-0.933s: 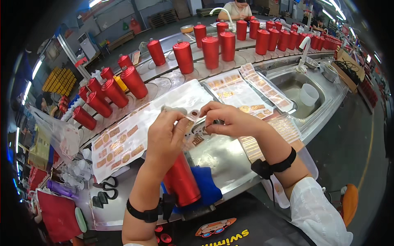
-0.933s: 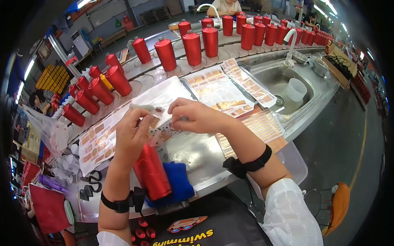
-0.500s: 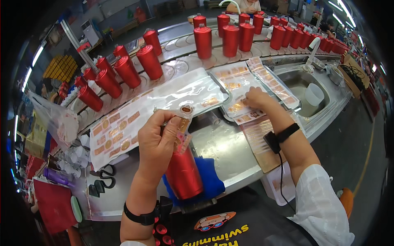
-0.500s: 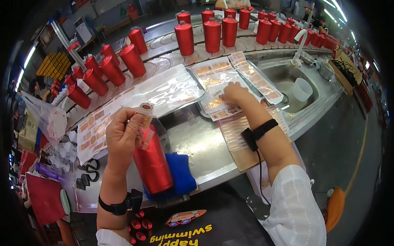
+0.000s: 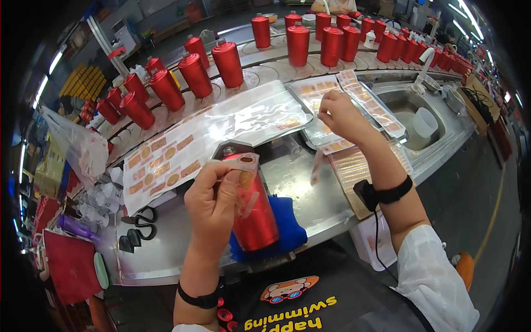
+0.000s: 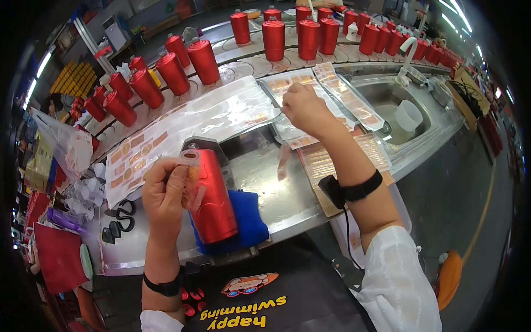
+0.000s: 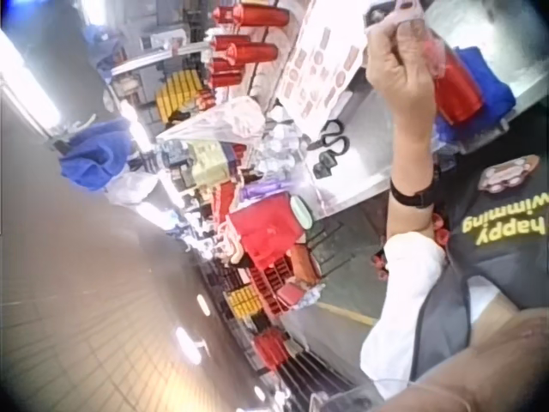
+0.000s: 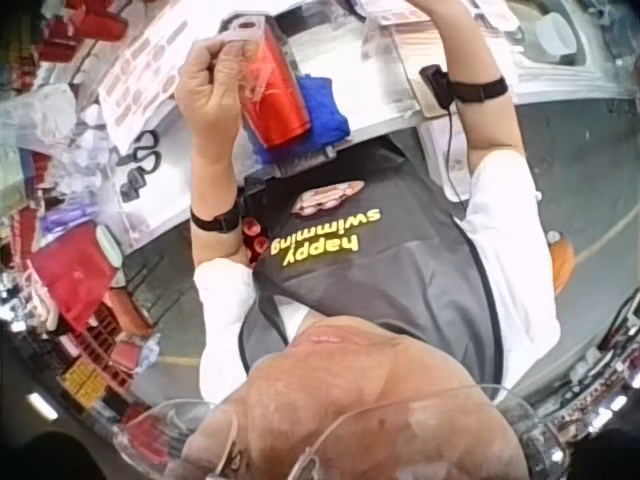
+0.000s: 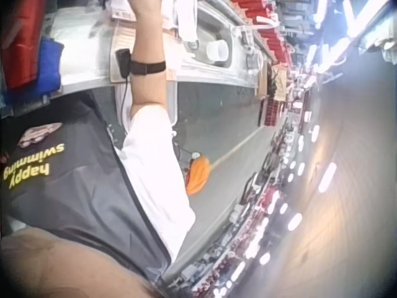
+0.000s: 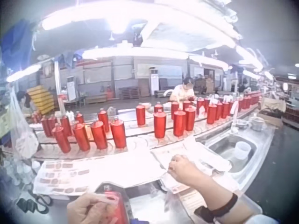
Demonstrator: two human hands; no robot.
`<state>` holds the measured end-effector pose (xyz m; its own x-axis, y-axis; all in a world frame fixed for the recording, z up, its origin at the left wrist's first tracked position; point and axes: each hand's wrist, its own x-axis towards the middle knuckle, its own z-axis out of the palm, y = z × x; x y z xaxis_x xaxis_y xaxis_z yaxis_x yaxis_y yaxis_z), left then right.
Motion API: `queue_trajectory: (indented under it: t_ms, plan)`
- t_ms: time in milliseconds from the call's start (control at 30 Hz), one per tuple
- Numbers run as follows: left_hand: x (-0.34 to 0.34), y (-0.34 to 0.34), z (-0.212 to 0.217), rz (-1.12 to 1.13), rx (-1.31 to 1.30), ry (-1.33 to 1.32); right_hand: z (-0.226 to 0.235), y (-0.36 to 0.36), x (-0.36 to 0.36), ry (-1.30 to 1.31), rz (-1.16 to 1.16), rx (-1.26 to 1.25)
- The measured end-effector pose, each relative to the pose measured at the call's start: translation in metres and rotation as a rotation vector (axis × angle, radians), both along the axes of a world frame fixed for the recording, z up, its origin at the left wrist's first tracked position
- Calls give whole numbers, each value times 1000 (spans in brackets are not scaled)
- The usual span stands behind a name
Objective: Applying and smoothing gold-colored decorative labels onto a red cylindrical container at a factory workstation.
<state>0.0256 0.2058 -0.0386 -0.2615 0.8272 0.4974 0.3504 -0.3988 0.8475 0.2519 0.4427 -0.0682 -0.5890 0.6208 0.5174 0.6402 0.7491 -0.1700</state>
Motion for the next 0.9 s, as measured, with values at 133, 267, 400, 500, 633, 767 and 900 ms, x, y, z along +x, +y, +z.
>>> queue_trajectory:
  t_ms: [133,267,400,500,633,767,900]
  plan:
    - [6,-10,-1,-28,-88,-184,-14,10,15,-223,-270,-50]
    - [5,-9,-15,-59,-49,-195,33,-64,-26,281,553,-527]
    - [10,-11,-13,37,-25,-12,45,-120,-58,382,756,-616]
    - [7,-18,-14,67,-65,98,41,-124,-61,398,736,-575]
    - [-16,-42,-35,247,-6,536,45,-112,-51,331,703,-378]
    - [6,-70,-54,108,-241,578,53,-111,-55,285,724,-342]
    - [4,-71,-84,88,-246,450,86,-111,-65,186,856,-488]
